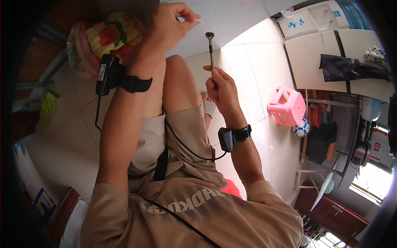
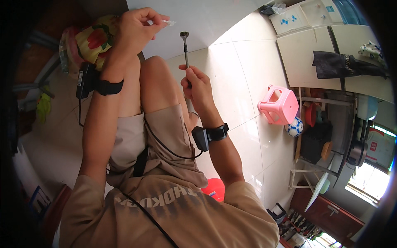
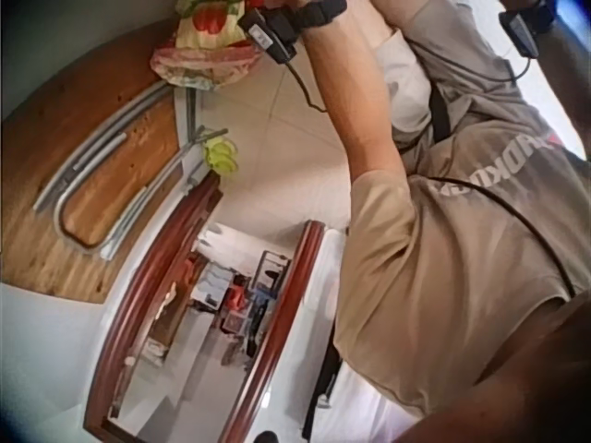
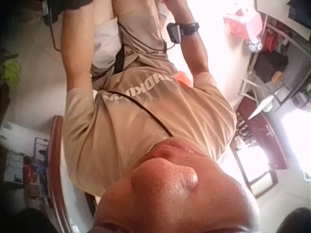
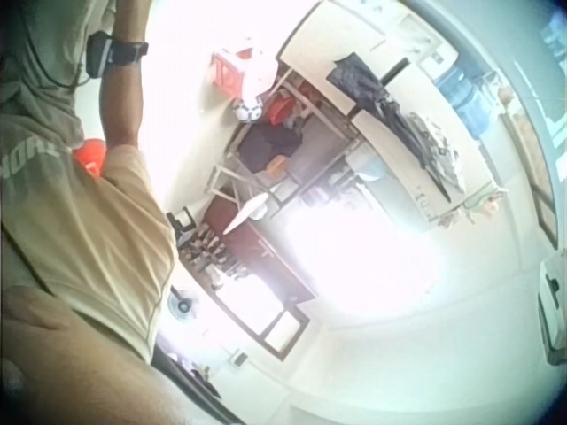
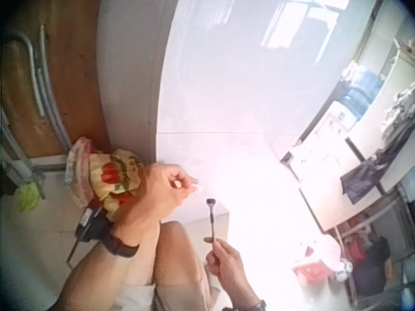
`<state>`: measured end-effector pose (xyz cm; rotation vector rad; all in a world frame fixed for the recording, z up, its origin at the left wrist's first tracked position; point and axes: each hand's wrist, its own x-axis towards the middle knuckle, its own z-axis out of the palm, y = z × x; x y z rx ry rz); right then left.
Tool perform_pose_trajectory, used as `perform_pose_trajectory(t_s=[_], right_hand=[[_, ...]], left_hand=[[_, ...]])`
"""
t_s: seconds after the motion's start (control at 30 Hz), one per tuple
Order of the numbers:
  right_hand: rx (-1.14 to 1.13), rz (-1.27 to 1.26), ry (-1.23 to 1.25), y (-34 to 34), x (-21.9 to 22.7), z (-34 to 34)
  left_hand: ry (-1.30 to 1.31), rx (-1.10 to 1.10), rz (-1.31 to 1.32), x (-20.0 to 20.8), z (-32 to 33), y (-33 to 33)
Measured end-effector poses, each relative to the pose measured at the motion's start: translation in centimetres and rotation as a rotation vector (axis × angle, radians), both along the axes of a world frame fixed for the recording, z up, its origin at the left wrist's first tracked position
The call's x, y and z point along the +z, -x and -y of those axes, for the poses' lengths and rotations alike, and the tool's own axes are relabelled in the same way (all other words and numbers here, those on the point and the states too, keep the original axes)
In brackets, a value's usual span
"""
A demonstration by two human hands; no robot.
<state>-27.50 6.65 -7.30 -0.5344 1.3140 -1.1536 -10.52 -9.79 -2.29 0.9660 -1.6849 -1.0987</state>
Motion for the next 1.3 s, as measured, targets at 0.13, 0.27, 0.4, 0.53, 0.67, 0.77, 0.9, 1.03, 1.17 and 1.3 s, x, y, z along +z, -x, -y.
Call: perform_pose_trajectory(t_s=[0.13,0.27,0.4,0.53,0.67,0.77,0.9,1.03,1.17,1.3], right_hand=[[-0.007,0.052,-0.028,-0.5,0.4,-0.1],[-0.035,0.040,-0.013,-0.5,1.3,0.9],[-0.020,-0.046,0.007,-0.5,2.9,3.1],[-0.077,0.002,0.135,-0.3,4.3,5.3],[-0.178,0.000,0.173,0.3,4.9,5.9],[-0.272,0.026,0.259,0.9,5.1,6.0],[-0.255,-0.001,0.219,0.0,6.5,6.7],[-0.376,0.050,0.395,1.9,7.7,8.6],[-0.405,0.035,0.439,2.6,7.7,9.0],[-0.340,-0.118,0.388,1.7,6.6,8.2]], left_hand=[[0.028,-0.012,0.051,-0.4,-0.1,-0.5],[0.021,0.025,0.008,0.1,-0.3,0.2],[0.209,0.063,0.063,-0.1,-0.3,0.1],[0.156,0.064,-0.050,-0.4,-0.2,0.7],[0.220,0.089,-0.075,-1.0,0.0,0.4],[0.179,0.088,-0.082,-0.5,-0.2,0.4],[0.097,0.096,-0.197,-0.1,-0.6,1.2],[0.135,0.052,-0.126,-0.5,-0.2,0.9],[0.151,0.104,-0.052,0.3,-1.1,1.4],[0.125,0.038,0.052,-0.1,-0.6,0.8]])
